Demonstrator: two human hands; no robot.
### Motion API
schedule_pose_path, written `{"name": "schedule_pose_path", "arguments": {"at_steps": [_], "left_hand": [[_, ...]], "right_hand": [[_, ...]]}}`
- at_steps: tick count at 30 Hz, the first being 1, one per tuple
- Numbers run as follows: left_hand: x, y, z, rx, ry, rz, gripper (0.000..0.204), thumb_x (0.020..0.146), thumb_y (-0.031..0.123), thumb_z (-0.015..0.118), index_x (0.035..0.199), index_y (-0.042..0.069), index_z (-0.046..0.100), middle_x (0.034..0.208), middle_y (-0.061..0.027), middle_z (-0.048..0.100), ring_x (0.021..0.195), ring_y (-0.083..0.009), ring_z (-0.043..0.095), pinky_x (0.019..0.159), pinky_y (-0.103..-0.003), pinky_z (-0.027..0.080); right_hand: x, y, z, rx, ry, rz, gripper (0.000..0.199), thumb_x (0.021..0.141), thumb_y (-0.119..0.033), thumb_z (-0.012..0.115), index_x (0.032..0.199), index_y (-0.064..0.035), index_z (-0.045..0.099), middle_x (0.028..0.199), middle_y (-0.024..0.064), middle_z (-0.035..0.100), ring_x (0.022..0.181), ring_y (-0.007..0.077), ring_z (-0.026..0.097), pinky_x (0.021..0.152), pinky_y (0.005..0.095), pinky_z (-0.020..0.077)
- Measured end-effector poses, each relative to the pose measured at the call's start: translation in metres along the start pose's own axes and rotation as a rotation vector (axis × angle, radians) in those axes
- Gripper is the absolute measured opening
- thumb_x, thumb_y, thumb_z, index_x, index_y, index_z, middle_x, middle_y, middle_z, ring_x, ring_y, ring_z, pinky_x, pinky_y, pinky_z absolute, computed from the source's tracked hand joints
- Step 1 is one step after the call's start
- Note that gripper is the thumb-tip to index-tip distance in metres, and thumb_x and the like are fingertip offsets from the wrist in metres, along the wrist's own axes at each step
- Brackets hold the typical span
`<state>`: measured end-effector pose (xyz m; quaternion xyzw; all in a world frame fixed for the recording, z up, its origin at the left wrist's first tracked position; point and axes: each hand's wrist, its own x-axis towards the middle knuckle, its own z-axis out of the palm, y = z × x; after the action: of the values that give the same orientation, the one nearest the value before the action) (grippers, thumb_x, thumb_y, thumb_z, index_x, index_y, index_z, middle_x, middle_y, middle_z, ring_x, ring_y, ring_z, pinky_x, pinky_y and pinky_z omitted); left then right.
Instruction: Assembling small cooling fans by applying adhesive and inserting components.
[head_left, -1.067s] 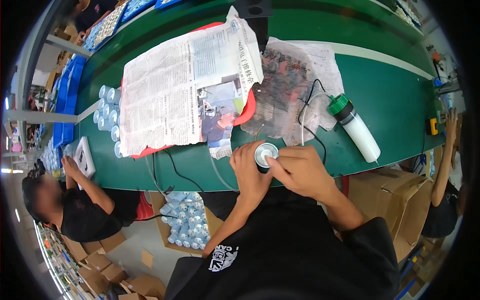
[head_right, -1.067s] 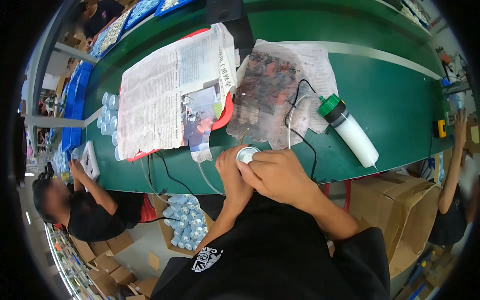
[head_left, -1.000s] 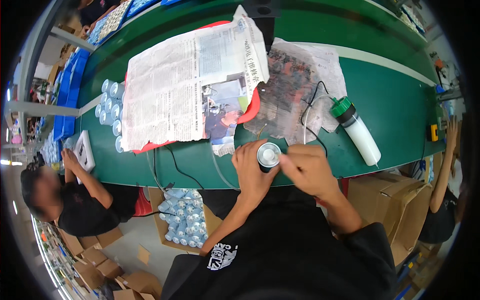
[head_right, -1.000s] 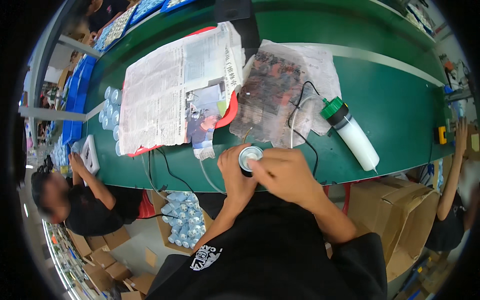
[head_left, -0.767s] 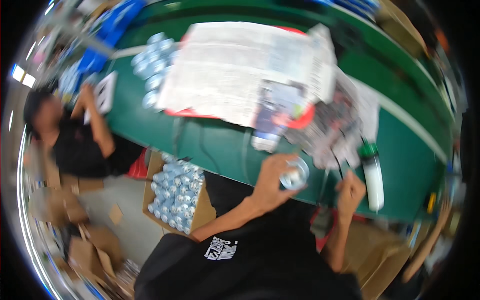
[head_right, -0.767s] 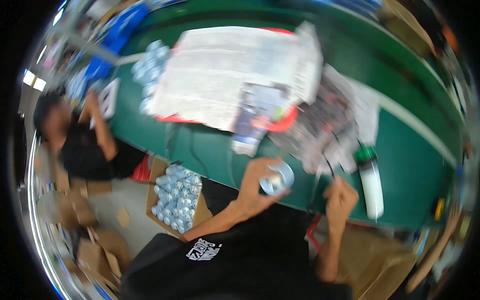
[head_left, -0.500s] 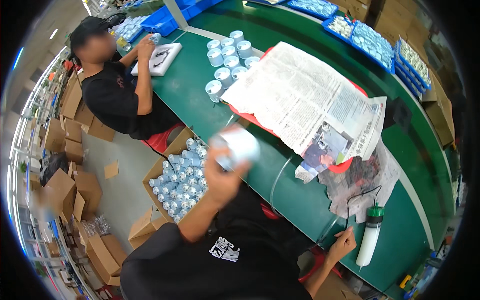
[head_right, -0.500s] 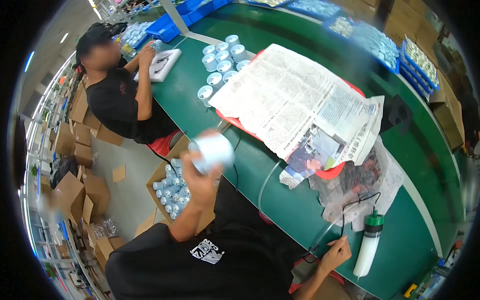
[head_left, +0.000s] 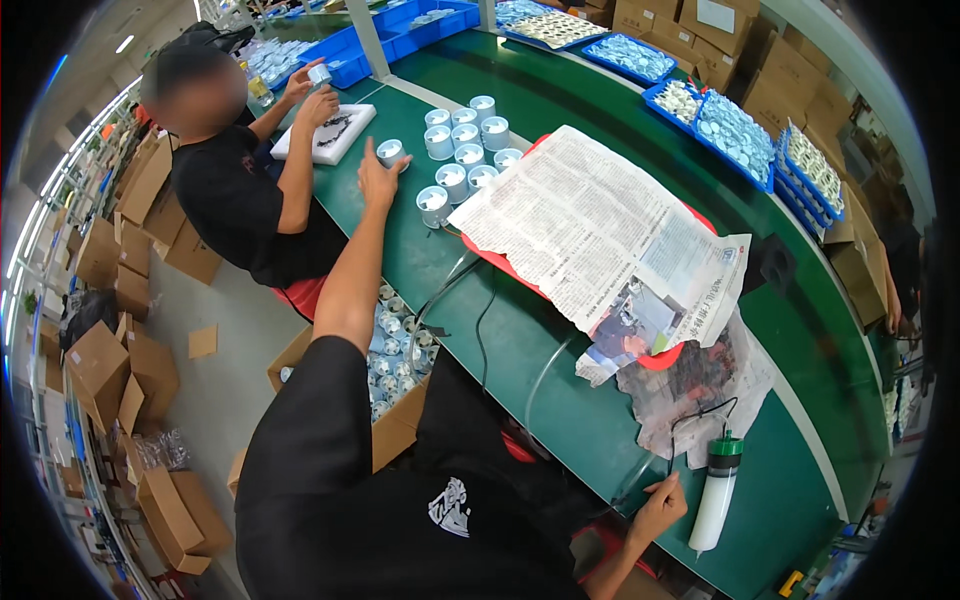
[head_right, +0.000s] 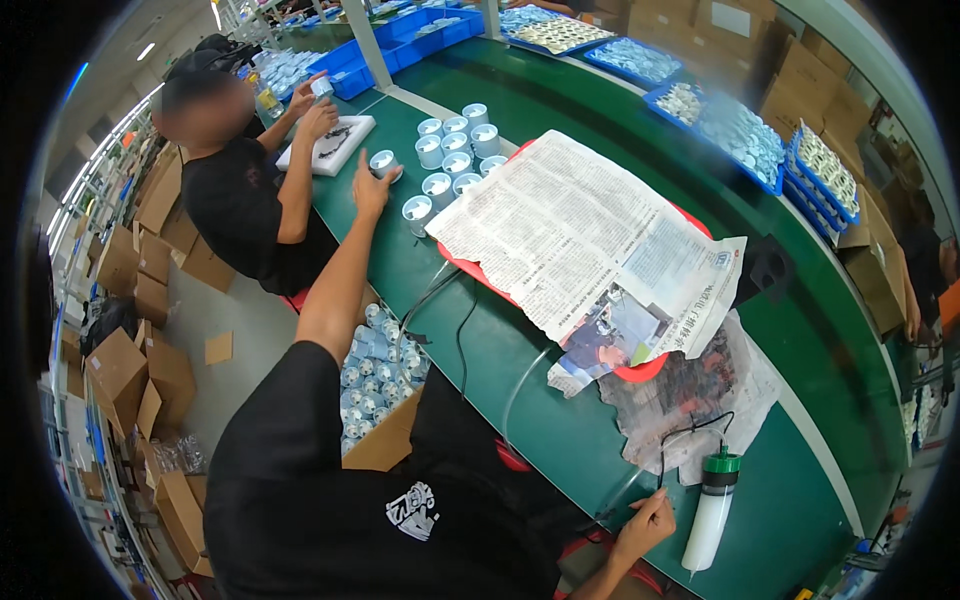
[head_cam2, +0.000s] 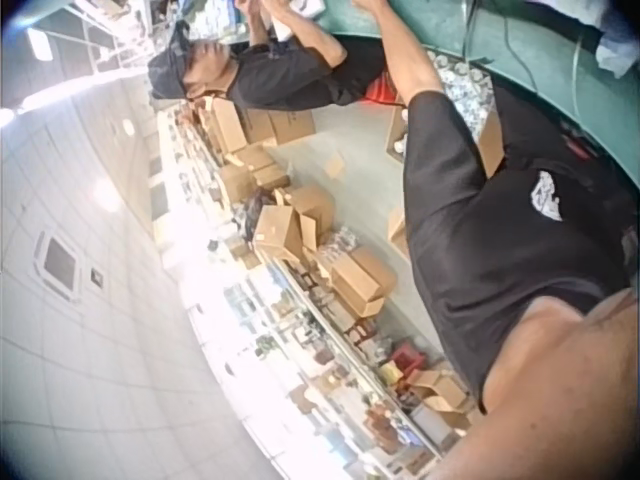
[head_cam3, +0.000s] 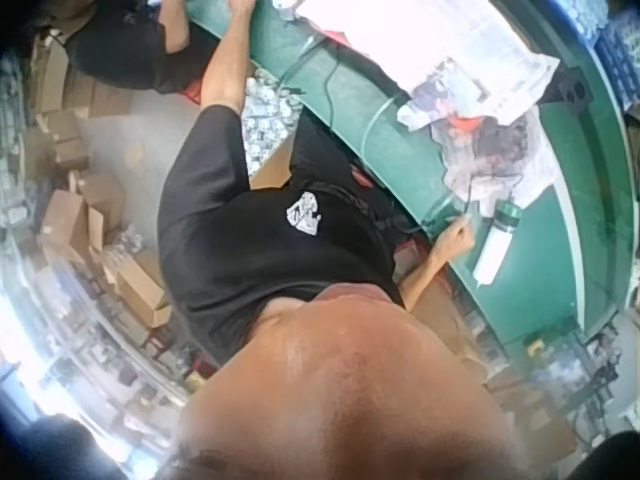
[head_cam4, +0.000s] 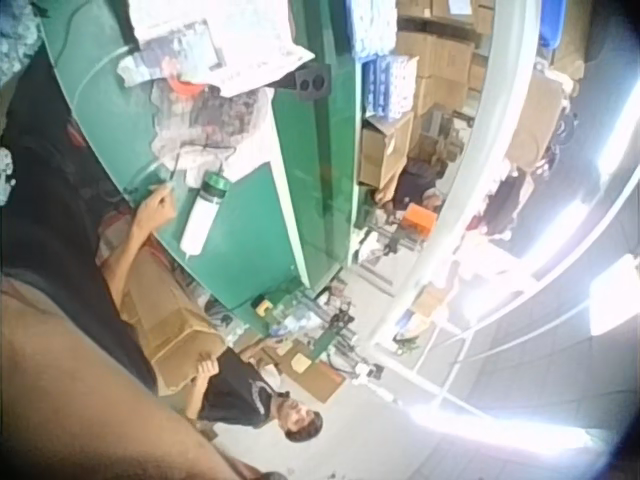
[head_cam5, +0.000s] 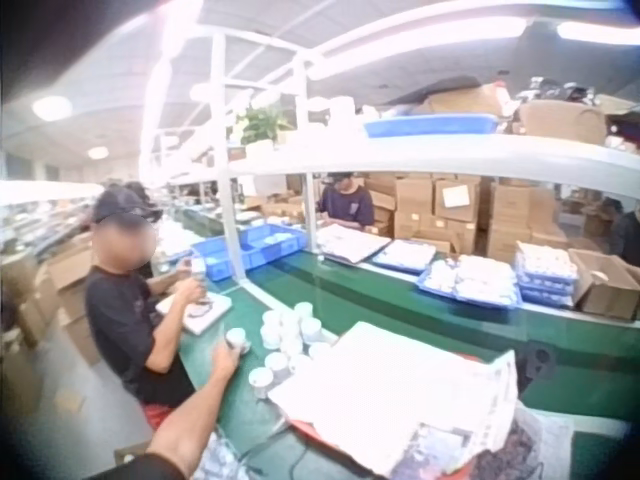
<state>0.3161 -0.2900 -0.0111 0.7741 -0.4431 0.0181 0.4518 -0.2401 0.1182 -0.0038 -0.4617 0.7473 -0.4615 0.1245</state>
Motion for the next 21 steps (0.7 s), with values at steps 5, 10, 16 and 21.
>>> {"name": "schedule_pose_path", "arguments": {"at_steps": [5,10,16,21], "left_hand": [[-0.013,-0.009,0.002,-0.09,0.17,0.035,0.093,0.07,0.035,0.085,0.14,0.003,0.033,0.121,-0.0234,0.051,0.118,-0.0373,0.048,0.097,-0.046,0.041],[-0.071,-0.031,-0.034,-0.254,-0.007,0.098,0.028,0.099,0.025,0.054,0.094,-0.002,0.06,0.092,-0.0148,0.062,0.077,-0.0256,0.06,0.074,-0.037,0.048],[-0.119,-0.021,-0.067,-0.468,-0.228,0.042,0.045,0.104,0.033,0.045,0.071,0.002,0.05,0.064,-0.0026,0.049,0.062,-0.0104,0.045,0.06,-0.026,0.036],[-0.183,0.056,-0.1,-0.741,-0.073,-0.224,0.05,0.1,0.039,0.055,0.06,0.012,0.044,0.059,0.0034,0.041,0.056,-0.0071,0.036,0.054,-0.025,0.029]], "right_hand": [[0.002,0.002,0.002,-0.026,0.013,0.004,0.054,0.103,-0.022,0.047,0.056,0.0035,0.045,0.053,0.0034,0.038,0.052,0.0103,0.032,0.051,0.033,0.024],[0.006,-0.005,0.003,-0.044,-0.009,-0.011,0.052,0.103,-0.02,0.047,0.057,0.0044,0.046,0.053,0.0043,0.036,0.052,0.011,0.032,0.051,0.0335,0.0235],[0.007,-0.001,0.001,0.035,0.018,0.064,0.055,0.103,-0.025,0.048,0.056,0.0024,0.048,0.053,0.0011,0.037,0.053,0.0088,0.032,0.051,0.0318,0.0233],[0.005,0.009,-0.002,0.078,0.059,0.051,0.051,0.1,-0.023,0.051,0.057,0.0031,0.052,0.054,0.0043,0.05,0.053,0.0111,0.042,0.052,0.0309,0.0321]]}}
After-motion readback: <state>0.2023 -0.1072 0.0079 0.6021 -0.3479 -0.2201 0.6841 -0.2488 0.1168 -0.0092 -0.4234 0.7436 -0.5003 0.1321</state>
